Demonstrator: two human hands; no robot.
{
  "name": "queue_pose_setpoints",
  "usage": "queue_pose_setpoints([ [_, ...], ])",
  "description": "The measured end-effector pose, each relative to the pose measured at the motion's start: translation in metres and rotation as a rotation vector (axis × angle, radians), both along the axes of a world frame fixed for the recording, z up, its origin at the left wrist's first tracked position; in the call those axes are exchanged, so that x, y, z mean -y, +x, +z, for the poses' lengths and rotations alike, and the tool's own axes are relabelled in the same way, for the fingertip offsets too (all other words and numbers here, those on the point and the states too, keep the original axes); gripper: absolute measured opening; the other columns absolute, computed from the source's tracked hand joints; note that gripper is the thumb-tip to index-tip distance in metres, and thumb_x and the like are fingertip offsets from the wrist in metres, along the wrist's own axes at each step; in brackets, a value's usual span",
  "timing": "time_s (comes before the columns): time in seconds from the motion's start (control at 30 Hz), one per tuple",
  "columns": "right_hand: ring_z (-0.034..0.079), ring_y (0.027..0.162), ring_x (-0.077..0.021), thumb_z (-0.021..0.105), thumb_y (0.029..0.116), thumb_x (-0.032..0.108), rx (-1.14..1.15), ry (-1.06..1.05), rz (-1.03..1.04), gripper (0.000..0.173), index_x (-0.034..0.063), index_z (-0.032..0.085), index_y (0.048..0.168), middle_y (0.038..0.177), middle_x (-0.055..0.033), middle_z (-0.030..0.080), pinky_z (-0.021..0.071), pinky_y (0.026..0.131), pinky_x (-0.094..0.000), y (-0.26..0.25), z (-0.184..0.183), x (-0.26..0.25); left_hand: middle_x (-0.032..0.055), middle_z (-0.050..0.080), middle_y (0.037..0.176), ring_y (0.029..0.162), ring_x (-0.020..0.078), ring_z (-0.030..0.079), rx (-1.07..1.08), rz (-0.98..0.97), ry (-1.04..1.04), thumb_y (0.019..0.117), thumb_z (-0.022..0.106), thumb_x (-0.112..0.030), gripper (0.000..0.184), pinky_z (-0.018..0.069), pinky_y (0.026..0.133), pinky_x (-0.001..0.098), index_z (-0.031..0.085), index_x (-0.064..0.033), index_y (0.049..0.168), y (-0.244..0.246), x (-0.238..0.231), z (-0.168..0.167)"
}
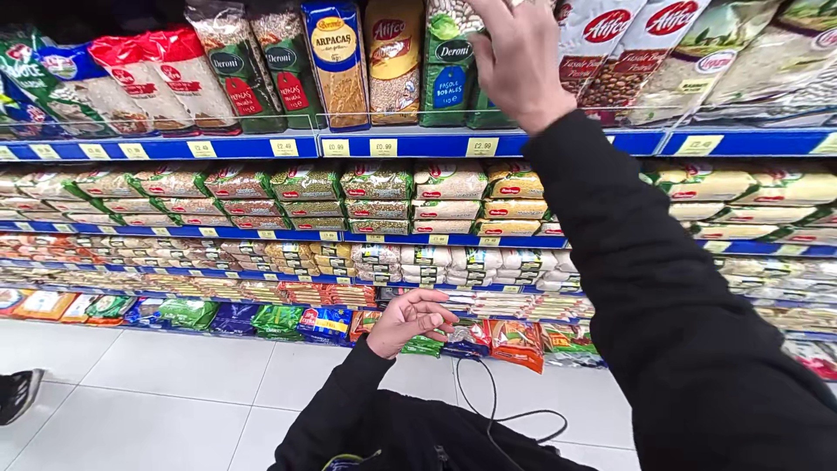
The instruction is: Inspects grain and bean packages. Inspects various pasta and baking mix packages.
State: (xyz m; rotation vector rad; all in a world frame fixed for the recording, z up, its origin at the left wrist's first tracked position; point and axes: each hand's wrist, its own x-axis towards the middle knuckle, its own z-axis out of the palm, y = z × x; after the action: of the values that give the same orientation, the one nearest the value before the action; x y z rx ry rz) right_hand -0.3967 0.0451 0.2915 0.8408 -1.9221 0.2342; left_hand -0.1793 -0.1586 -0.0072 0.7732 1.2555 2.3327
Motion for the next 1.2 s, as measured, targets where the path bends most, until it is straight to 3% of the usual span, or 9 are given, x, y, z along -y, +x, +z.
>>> queue_pose_setpoints([
  [0.1, 0.068, 0.113, -0.0291, 0.058, 0.1031, 0.014, 0.030, -0.203, 0.235, 0.034, -0.0029, 0.062, 0.133, 0.126, -0.0212, 0.067, 0.0558, 0.096, -0.0458, 0.075, -0.075, -0.015, 0.0245, 0.070, 0.118, 0.100, 0.0341, 0.074, -0.044, 0.103, -0.021, 0.0974, 0.070, -0.014, 0.049, 0.0633, 0.083, 0.0435, 0.051, 0.0054, 0.139, 0.013, -0.004, -0.004],
  [0.17, 0.072, 0.096, -0.0198, 0.063, 0.1007, 0.015, 0.209, -0.378, 0.333, 0.032, -0.0036, 0.065, 0.127, 0.115, -0.0172, 0.071, 0.0609, 0.085, -0.0390, 0.135, -0.141, -0.027, 0.0225, 0.071, 0.115, 0.095, 0.0307, 0.075, -0.074, 0.232, -0.022, 0.0975, 0.069, -0.011, 0.044, 0.0645, 0.078, 0.0410, 0.054, 0.0061, 0.136, 0.025, -0.009, -0.008],
  [0.23, 0.072, 0.087, -0.0141, 0.066, 0.0991, 0.016, 0.442, -0.584, 0.454, 0.028, -0.0031, 0.068, 0.120, 0.110, -0.0114, 0.074, 0.0627, 0.078, -0.0322, 0.187, -0.202, -0.040, 0.0199, 0.073, 0.109, 0.089, 0.0271, 0.075, -0.091, 0.397, -0.022, 0.0979, 0.069, -0.011, 0.039, 0.0654, 0.073, 0.0397, 0.058, 0.0066, 0.131, 0.039, -0.018, -0.010],
  [0.33, 0.075, 0.083, -0.0174, 0.066, 0.0983, 0.011, 0.754, -0.965, 0.617, 0.026, -0.0037, 0.066, 0.120, 0.105, -0.0082, 0.076, 0.0655, 0.072, -0.0314, 0.255, -0.272, -0.054, 0.0151, 0.074, 0.101, 0.084, 0.0224, 0.075, -0.080, 0.562, -0.045, 0.0984, 0.066, -0.008, 0.030, 0.0649, 0.070, 0.0371, 0.061, 0.0055, 0.125, 0.064, -0.036, -0.011],
  [0.43, 0.074, 0.076, -0.0197, 0.065, 0.1007, 0.017, 0.931, -1.242, 0.693, 0.028, -0.0021, 0.066, 0.121, 0.097, -0.0113, 0.075, 0.0649, 0.066, -0.0325, 0.307, -0.312, -0.063, 0.0164, 0.073, 0.100, 0.081, 0.0227, 0.075, -0.080, 0.569, -0.035, 0.0980, 0.065, -0.003, 0.028, 0.0653, 0.068, 0.0364, 0.059, 0.0087, 0.123, 0.088, -0.053, -0.012],
  [0.53, 0.073, 0.074, -0.0197, 0.064, 0.1016, 0.022, 1.037, -1.361, 0.732, 0.030, -0.0014, 0.067, 0.121, 0.095, -0.0148, 0.075, 0.0634, 0.065, -0.0307, 0.344, -0.334, -0.077, 0.0157, 0.073, 0.098, 0.079, 0.0232, 0.075, -0.028, 0.518, -0.045, 0.0980, 0.066, -0.005, 0.031, 0.0656, 0.068, 0.0375, 0.057, 0.0082, 0.125, 0.115, -0.071, -0.017],
  [0.77, 0.071, 0.070, -0.0153, 0.066, 0.1005, 0.026, 1.177, -1.389, 0.720, 0.031, 0.0026, 0.070, 0.120, 0.092, -0.0131, 0.074, 0.0612, 0.062, -0.0262, 0.395, -0.354, -0.105, 0.0161, 0.074, 0.096, 0.078, 0.0237, 0.075, 0.080, 0.436, -0.097, 0.0980, 0.067, -0.007, 0.033, 0.0656, 0.069, 0.0375, 0.058, 0.0071, 0.127, 0.168, -0.101, -0.041],
  [1.2, 0.072, 0.071, -0.0187, 0.071, 0.0971, 0.029, 1.144, -1.357, 0.713, 0.032, 0.0042, 0.072, 0.118, 0.090, -0.0151, 0.074, 0.0626, 0.065, -0.0286, 0.406, -0.351, -0.116, 0.0191, 0.074, 0.102, 0.083, 0.0262, 0.076, 0.167, 0.316, -0.144, 0.0984, 0.065, -0.004, 0.029, 0.0652, 0.072, 0.0386, 0.059, 0.0065, 0.125, 0.174, -0.117, -0.041],
])
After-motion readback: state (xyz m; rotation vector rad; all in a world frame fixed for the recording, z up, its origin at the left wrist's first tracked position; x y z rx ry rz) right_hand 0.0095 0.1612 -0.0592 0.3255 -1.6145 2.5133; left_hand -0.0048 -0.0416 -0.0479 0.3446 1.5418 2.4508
